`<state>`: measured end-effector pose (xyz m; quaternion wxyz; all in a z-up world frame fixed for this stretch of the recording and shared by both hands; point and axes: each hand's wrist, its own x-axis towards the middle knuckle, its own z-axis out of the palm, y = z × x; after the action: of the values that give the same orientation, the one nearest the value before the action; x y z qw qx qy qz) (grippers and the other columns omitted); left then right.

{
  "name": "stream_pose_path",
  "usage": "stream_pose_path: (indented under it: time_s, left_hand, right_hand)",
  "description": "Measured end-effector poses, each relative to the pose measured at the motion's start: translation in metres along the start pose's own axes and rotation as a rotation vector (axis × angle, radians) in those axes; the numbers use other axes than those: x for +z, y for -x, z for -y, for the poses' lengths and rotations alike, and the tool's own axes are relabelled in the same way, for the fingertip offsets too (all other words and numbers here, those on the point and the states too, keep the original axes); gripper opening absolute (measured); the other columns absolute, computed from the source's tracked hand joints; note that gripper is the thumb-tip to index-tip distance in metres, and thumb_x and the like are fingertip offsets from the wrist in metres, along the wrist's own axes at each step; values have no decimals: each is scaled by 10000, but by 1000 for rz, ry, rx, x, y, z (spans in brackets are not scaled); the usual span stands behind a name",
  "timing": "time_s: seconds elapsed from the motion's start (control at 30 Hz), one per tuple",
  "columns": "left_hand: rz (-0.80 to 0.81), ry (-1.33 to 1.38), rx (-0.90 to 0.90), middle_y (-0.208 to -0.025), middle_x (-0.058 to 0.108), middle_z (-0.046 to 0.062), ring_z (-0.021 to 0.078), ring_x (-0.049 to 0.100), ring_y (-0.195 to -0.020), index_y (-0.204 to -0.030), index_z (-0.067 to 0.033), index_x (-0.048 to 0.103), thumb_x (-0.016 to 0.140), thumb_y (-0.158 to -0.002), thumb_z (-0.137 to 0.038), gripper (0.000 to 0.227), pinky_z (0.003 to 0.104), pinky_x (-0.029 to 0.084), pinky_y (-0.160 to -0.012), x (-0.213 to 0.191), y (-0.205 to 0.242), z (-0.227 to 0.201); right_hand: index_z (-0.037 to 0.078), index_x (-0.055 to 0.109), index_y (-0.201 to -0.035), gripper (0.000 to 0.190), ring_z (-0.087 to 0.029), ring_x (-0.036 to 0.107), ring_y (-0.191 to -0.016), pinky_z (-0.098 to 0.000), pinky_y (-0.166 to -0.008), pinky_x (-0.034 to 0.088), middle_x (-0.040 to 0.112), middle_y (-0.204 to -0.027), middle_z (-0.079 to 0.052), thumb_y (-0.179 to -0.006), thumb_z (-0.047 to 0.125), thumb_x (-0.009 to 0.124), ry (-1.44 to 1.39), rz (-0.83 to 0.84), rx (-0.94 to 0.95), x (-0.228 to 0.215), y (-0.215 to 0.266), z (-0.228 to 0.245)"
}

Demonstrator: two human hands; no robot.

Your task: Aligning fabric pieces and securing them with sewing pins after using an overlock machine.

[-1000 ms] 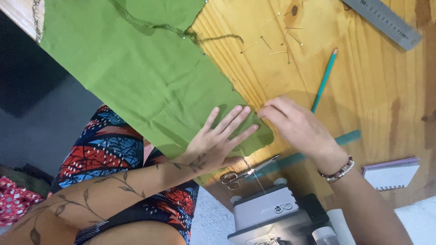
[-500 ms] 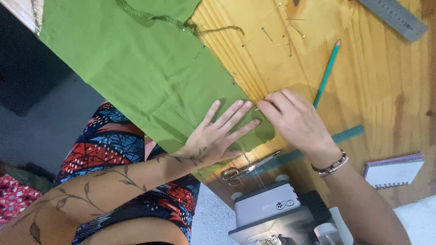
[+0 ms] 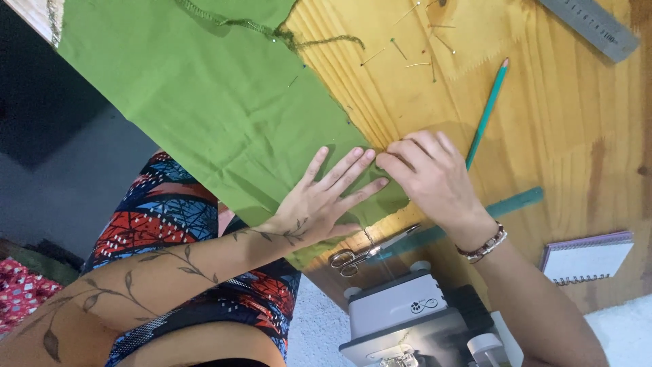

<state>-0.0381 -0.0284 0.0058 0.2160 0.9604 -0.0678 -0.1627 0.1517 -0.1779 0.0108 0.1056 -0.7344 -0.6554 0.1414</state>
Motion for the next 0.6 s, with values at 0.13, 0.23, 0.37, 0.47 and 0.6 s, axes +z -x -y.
stream_pose_path:
  time_s: [0.13, 0.23, 0.37, 0.47, 0.6]
  left_hand:
    - [22, 21, -4, -1707, 0, 122, 252, -28, -1571, -1632, -305, 106, 460, -931, -724, 890, 620, -40, -1211, 0, 0, -1]
    - [18, 17, -3, -1707, -3, 124, 253, -31, -1572, -1631, -304, 114, 454, -934, -722, 881, 622, -42, -1212, 1, 0, 0]
    - [-1, 39, 10, -1703, 18, 137, 264, -24, -1571, -1617, -282, 204, 482, -936, -693, 843, 636, -35, -1211, 0, 0, 2]
    - [-29, 52, 3, -1702, 23, 142, 262, -3, -1572, -1625, -294, 158, 554, -908, -676, 904, 636, -13, -1215, 0, 1, 0]
    - [-81, 131, 47, -1691, 49, 184, 303, 23, -1570, -1604, -258, 240, 597, -903, -634, 871, 652, 1, -1205, -8, 5, 9]
  right_hand:
    - [150, 650, -1110, 255, -239, 565, -1112, -375, -831, 415, 558, -1065, -11, -1086, 315, 457, -105, 29, 28, 2, 2, -2]
    - [129, 658, -1081, 272, -250, 589, -1100, -378, -849, 436, 579, -1046, -26, -1077, 313, 458, -224, 34, 34, 1, -2, 3]
    - [122, 686, -1139, 224, -241, 664, -1025, -367, -868, 492, 648, -982, -28, -1044, 244, 523, -431, 21, 41, -9, -11, 10]
    - [108, 714, -1100, 130, -254, 701, -927, -359, -823, 523, 694, -888, -18, -1002, 133, 632, -479, -27, 101, -18, -12, 5]
    - [133, 719, -1034, 70, -211, 712, -861, -350, -786, 536, 713, -857, 21, -977, 165, 691, -403, -113, 76, -34, -35, 9]
